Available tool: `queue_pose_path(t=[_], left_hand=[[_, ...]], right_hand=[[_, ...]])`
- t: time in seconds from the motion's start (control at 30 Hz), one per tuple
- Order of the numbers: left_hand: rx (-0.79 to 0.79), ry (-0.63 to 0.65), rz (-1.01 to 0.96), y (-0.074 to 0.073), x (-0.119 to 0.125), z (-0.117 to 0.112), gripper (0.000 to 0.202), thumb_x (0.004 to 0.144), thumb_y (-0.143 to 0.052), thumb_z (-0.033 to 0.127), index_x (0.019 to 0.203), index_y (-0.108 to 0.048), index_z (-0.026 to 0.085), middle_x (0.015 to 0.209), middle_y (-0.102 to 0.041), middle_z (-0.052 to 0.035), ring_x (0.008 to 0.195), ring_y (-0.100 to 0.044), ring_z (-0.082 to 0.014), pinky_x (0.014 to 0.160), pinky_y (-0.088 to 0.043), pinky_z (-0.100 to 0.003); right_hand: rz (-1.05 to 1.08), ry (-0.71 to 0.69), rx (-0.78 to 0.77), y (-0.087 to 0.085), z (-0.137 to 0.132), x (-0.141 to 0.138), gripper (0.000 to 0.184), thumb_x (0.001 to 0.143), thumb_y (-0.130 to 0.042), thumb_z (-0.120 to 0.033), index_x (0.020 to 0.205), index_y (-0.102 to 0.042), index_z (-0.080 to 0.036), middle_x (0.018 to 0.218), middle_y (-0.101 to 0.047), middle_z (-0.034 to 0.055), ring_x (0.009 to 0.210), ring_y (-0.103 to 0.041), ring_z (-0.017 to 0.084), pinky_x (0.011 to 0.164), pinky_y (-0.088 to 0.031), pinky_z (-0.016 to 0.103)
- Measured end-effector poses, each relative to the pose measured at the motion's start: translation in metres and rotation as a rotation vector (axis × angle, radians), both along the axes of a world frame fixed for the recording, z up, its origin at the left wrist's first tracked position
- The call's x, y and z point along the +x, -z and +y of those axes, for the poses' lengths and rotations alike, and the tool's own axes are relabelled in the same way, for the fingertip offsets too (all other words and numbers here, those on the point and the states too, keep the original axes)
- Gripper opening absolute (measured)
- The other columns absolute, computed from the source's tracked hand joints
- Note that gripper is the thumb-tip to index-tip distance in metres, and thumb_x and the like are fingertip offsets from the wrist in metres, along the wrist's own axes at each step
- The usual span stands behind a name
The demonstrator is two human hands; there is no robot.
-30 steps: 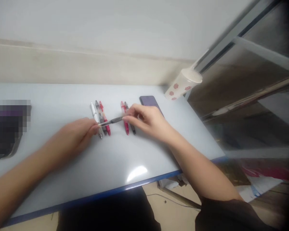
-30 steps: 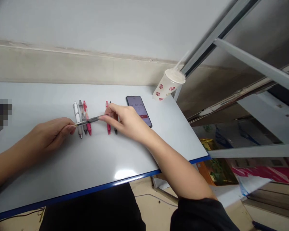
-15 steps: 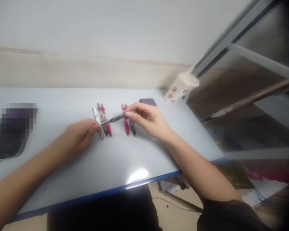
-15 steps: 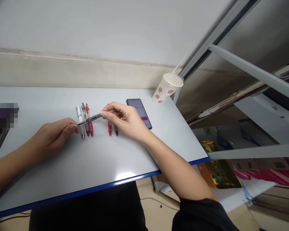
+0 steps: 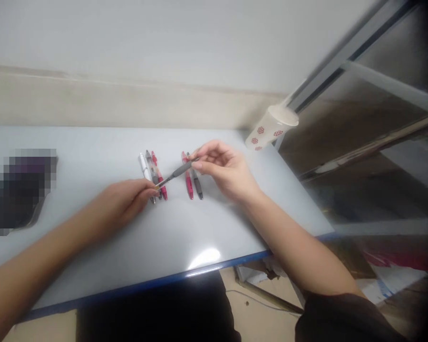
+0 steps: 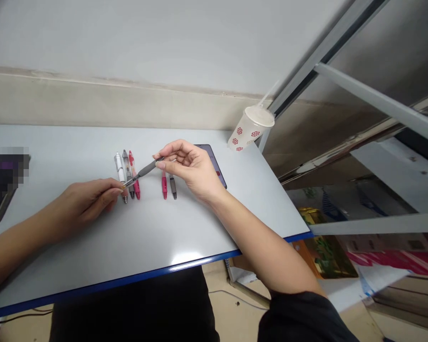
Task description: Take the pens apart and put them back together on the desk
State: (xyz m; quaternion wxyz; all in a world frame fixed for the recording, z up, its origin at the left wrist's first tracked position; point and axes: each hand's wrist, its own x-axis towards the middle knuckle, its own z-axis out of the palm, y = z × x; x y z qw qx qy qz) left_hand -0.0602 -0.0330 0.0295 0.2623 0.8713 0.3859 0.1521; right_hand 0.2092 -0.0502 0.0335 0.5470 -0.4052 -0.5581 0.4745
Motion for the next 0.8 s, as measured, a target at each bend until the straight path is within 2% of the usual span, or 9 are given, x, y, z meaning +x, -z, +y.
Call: queue_pose_path(t=[0.1,0.3,0.53,0.63,0.8], left_hand=[[-0.039,-0.009,0.003,-0.0006,-0.0016,-0.0005,0.046,0.105,-0.037,0.052,0.094,-0.069,0.021,0.074,-0.068,-0.001,0.064,-0.062,-0.0181,0.064,-0.045,-0.028],[-0.035,-0.046,-0.03,0.0026,-0.0052,0.0024,0.039,0.105,-0.041,0.049,0.094,-0.065,0.021,0.073,-0.065,0.0016,0.06,-0.054,-0.0138,0.061,-0.042,-0.026],[-0.012,-0.031,-0.043,-0.0018,-0.008,0.0063,0.037,0.105,-0.043,0.046,0.095,-0.067,0.02,0.066,-0.059,0.0044,0.054,-0.048,-0.0116,0.056,-0.038,-0.024],[-0.003,-0.025,-0.066,-0.0027,-0.0071,0.0053,0.036,0.105,-0.042,0.043,0.088,-0.064,0.02,0.067,-0.059,0.0041,0.055,-0.05,-0.0118,0.057,-0.039,-0.024],[-0.003,-0.038,-0.074,-0.002,-0.0047,0.0033,0.038,0.106,-0.04,0.041,0.078,-0.056,0.021,0.063,-0.054,0.0049,0.053,-0.047,-0.0116,0.056,-0.038,-0.025]], right_hand=[[0.023,0.058,0.055,0.0032,0.0011,0.0012,0.028,0.082,-0.089,-0.032,0.097,-0.068,-0.023,0.102,-0.076,0.0023,0.1,-0.073,0.018,0.089,-0.063,0.033],[0.007,0.198,0.162,0.0012,0.0025,0.0045,0.03,0.085,-0.087,-0.035,0.105,-0.066,-0.027,0.104,-0.074,0.001,0.099,-0.072,0.018,0.084,-0.065,0.034],[0.016,0.172,0.123,0.002,0.0032,0.0041,0.029,0.086,-0.085,-0.031,0.105,-0.066,-0.025,0.103,-0.075,0.0009,0.095,-0.073,0.016,0.085,-0.065,0.034],[0.033,0.143,0.113,0.0029,0.0031,0.0033,0.026,0.086,-0.085,-0.029,0.103,-0.066,-0.024,0.103,-0.075,0.0006,0.089,-0.073,0.015,0.085,-0.065,0.034],[0.013,0.193,0.128,0.0015,0.005,0.0076,0.028,0.085,-0.085,-0.032,0.104,-0.066,-0.025,0.104,-0.075,0.0014,0.097,-0.073,0.018,0.086,-0.065,0.035]])
